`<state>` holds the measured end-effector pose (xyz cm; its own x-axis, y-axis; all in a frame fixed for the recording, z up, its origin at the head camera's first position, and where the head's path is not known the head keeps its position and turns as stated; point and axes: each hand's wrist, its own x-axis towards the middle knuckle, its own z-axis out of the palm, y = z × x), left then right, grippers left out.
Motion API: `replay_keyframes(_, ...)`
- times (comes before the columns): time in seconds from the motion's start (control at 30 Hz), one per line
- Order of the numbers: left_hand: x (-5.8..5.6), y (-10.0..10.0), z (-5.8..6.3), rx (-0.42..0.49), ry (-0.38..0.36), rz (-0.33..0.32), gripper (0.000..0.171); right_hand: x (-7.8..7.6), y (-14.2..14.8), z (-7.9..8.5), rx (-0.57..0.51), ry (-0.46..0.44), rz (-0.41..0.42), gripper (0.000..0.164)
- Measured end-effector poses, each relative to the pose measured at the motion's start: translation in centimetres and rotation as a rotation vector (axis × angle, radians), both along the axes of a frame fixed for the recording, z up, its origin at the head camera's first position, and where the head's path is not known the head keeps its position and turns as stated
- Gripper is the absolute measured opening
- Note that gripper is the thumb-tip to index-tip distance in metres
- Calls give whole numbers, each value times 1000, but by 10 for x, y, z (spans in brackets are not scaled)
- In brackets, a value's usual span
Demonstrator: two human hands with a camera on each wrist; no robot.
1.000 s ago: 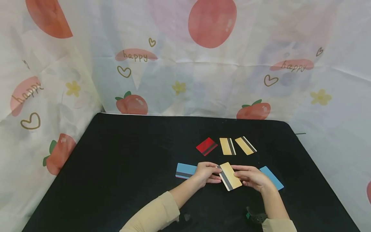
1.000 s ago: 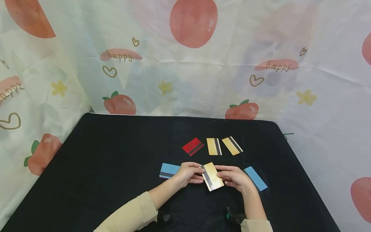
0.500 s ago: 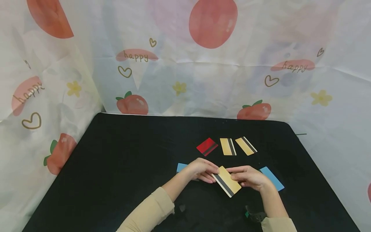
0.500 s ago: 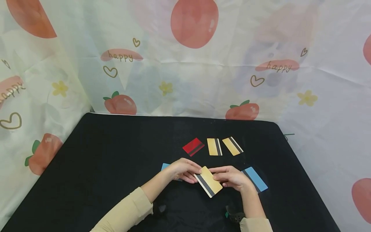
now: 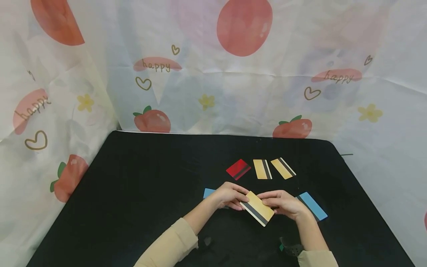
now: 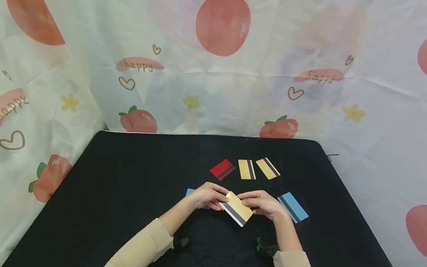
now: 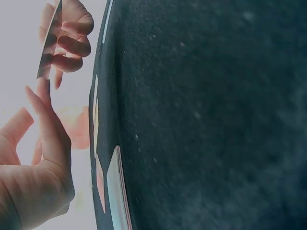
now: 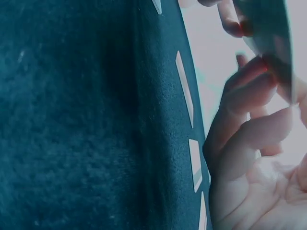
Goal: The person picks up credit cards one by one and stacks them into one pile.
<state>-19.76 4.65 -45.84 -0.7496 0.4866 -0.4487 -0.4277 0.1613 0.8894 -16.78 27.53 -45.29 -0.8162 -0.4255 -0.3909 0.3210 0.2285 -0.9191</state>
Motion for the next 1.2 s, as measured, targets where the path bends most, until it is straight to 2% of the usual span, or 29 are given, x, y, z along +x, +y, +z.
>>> replay_keyframes(0.23,-5,-12,-2,59,1,150,28,3,-8,0,-34,25,-155,32)
replay_keyframes(0.4,-8,-23,1,102,-8,265,31,6,-18,2,-129,32,-283,22)
replay_keyframes(0.53,-8,-31,2,107,-6,345,34,9,-28,1,-242,1,-378,22)
replay_keyframes(0.63,-8,-36,2,106,-3,395,36,10,-36,0,-289,-16,-412,21)
replay_keyframes(0.7,-7,-40,1,105,-2,413,37,10,-41,0,-286,-24,-429,25)
replay_keyframes(0.83,-5,-46,0,105,1,427,37,10,-53,0,-252,-35,-453,46)
replay_keyframes(0.93,-4,-52,-1,100,9,434,37,9,-63,0,-238,-36,-479,55)
replay_keyframes(1.2,0,-66,-4,68,31,458,40,9,-88,-4,-130,8,-533,52)
